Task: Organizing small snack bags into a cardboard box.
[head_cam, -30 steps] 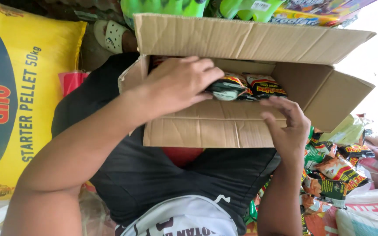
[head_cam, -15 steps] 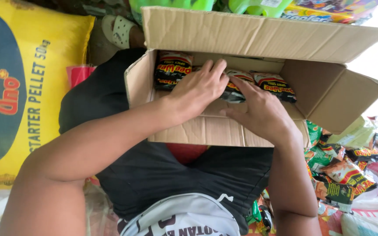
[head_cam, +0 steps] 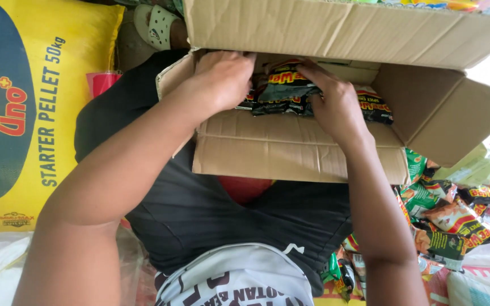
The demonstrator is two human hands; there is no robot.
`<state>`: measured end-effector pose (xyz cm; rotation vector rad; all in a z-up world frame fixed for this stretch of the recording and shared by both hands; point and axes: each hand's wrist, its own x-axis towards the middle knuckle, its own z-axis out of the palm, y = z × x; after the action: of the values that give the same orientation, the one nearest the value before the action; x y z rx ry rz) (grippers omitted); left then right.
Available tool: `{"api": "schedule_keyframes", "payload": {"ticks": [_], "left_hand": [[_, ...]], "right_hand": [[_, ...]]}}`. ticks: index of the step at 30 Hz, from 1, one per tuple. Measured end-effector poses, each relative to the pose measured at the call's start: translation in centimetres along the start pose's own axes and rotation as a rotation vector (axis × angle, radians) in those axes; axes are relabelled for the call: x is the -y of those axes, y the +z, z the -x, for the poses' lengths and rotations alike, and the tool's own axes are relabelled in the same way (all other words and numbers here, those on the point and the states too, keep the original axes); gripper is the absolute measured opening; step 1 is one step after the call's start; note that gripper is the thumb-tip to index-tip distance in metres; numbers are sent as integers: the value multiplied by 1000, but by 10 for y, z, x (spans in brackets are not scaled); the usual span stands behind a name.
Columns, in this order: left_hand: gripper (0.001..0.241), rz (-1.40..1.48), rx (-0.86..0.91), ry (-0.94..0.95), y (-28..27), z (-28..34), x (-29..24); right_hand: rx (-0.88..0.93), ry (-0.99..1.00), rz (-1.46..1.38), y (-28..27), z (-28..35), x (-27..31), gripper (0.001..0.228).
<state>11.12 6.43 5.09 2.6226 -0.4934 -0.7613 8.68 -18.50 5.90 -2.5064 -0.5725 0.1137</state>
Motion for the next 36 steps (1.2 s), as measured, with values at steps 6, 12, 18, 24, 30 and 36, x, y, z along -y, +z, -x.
{"api": "schedule_keyframes", "payload": {"ticks": [6,12,18,24,30,36], "left_hand": [[38,-91,-203,-22,56,-42,39],[43,-33,-210,51,67,-51,42],[41,-14,-154,71,78,-69,52],[37,-64,-75,8,43,-41,25],[24,-118,9,-9,29,-25,14],[20,-134,-17,23,28,-18,15]], "right_hand": [[65,26,-127,24,-13,-31,63],[311,-45,73,22,-23,-25,75],[328,-28,251,37,-40,-22,76],[426,74,316,47,-54,-13,64],[580,175,286,49,-52,-12,73],[591,167,373,51,-37,-19,90]]}}
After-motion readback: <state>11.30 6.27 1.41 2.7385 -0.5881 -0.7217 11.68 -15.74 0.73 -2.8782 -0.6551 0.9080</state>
